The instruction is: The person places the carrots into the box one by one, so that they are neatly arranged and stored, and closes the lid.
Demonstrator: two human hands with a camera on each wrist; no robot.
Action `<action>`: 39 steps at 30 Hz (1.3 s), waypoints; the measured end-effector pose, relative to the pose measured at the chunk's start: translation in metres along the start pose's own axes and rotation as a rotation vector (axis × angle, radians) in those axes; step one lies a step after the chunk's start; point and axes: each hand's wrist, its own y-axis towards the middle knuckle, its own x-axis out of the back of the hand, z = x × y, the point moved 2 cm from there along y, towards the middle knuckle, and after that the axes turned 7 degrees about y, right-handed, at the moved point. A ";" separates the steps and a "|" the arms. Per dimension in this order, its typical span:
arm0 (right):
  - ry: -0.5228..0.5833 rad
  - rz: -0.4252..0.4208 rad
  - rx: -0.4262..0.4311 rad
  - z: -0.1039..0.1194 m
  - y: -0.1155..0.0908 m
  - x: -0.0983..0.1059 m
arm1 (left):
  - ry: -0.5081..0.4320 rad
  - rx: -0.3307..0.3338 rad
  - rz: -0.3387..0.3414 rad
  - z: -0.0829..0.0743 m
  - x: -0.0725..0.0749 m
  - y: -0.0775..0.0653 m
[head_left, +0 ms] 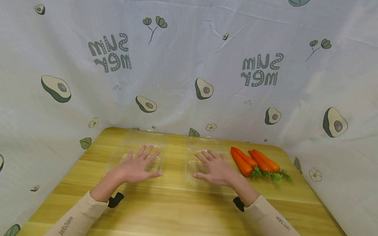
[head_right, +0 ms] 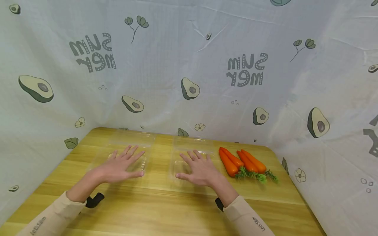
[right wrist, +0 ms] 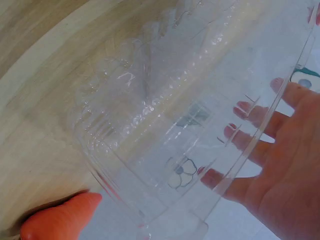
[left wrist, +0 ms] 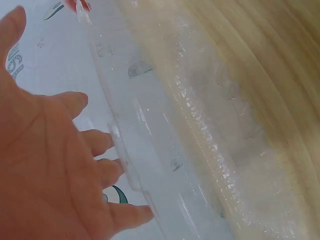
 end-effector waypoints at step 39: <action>0.306 -0.263 -0.108 -0.032 -0.018 0.017 | -0.002 0.197 -0.294 0.067 0.019 -0.036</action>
